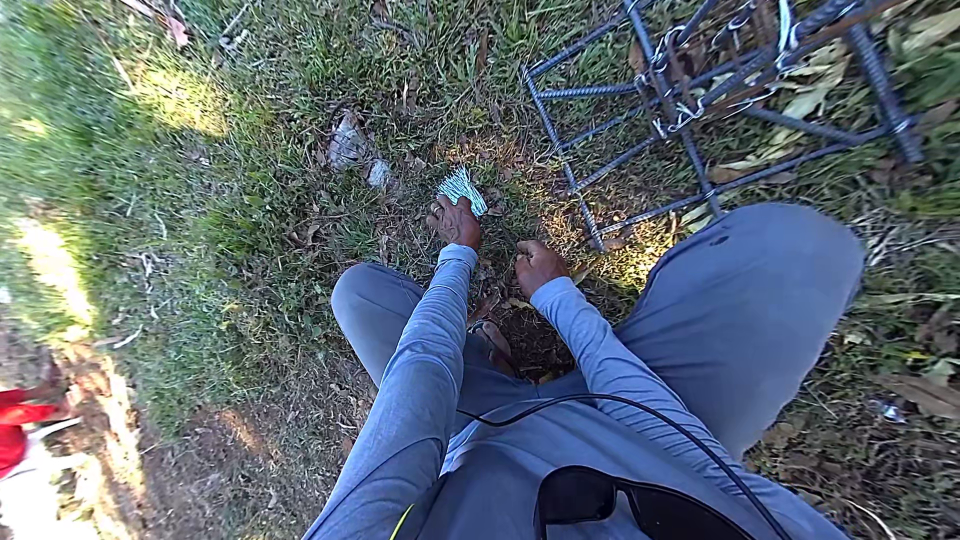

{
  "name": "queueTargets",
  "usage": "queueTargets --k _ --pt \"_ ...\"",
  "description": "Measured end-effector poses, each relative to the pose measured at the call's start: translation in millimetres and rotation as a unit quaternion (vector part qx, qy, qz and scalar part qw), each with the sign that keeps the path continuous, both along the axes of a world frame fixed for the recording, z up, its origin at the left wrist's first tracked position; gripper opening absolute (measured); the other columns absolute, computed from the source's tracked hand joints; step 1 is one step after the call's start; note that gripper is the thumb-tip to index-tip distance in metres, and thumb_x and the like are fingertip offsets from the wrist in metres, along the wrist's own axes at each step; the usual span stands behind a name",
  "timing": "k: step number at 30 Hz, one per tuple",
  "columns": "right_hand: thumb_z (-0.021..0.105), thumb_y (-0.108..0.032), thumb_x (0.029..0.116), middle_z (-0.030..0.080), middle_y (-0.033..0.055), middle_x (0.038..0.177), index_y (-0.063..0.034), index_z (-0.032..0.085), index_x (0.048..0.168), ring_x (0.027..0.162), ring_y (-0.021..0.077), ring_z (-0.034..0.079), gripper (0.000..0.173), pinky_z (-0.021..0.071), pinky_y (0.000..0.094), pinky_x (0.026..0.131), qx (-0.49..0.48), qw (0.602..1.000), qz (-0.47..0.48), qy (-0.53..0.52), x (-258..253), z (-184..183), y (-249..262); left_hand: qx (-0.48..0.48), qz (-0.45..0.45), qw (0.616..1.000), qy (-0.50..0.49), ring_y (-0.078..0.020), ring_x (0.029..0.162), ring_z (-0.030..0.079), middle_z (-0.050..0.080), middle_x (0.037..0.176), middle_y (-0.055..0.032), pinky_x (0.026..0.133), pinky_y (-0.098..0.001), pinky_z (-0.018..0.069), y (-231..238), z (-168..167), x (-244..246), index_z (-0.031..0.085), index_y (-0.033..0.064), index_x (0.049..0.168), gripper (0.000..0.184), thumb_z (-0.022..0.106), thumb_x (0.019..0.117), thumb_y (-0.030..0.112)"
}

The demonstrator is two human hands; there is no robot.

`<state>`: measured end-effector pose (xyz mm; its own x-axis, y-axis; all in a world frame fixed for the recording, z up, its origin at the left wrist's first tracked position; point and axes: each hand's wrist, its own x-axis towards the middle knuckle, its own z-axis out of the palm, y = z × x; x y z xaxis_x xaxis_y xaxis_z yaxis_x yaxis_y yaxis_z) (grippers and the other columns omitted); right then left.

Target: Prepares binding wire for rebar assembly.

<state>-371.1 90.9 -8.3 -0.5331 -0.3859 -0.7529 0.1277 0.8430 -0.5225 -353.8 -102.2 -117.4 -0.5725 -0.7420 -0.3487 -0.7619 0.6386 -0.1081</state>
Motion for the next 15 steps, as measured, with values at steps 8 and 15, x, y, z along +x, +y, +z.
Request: queueTargets --k 8,15 --pt "0.044 -0.028 0.1072 0.072 0.017 0.122 -0.0176 0.058 0.144 0.112 0.038 0.07 0.041 0.0529 0.0623 0.097 0.001 1.0 -0.003 0.009 -1 -4 1 0.054 -0.066 0.996 0.013 -0.0377 0.115 0.063 0.066 0.123 -0.0172 0.091 -0.058 0.0517 7 -13 -11 0.071 0.0157 0.116 0.026 0.06 0.0929 0.018" --pt "0.042 -0.023 0.1086 0.069 0.0196 0.127 -0.0114 0.056 0.146 0.117 0.0377 0.068 0.041 0.0508 0.0603 0.101 -0.008 1.0 0.0 -0.02 -7 5 7 0.105 -0.005 0.994 0.031 -0.0438 0.119 0.06 0.061 0.13 -0.0234 0.093 -0.0629 0.0512 3 -29 -6 0.064 0.0084 0.125 0.041 0.069 0.0923 0.032"
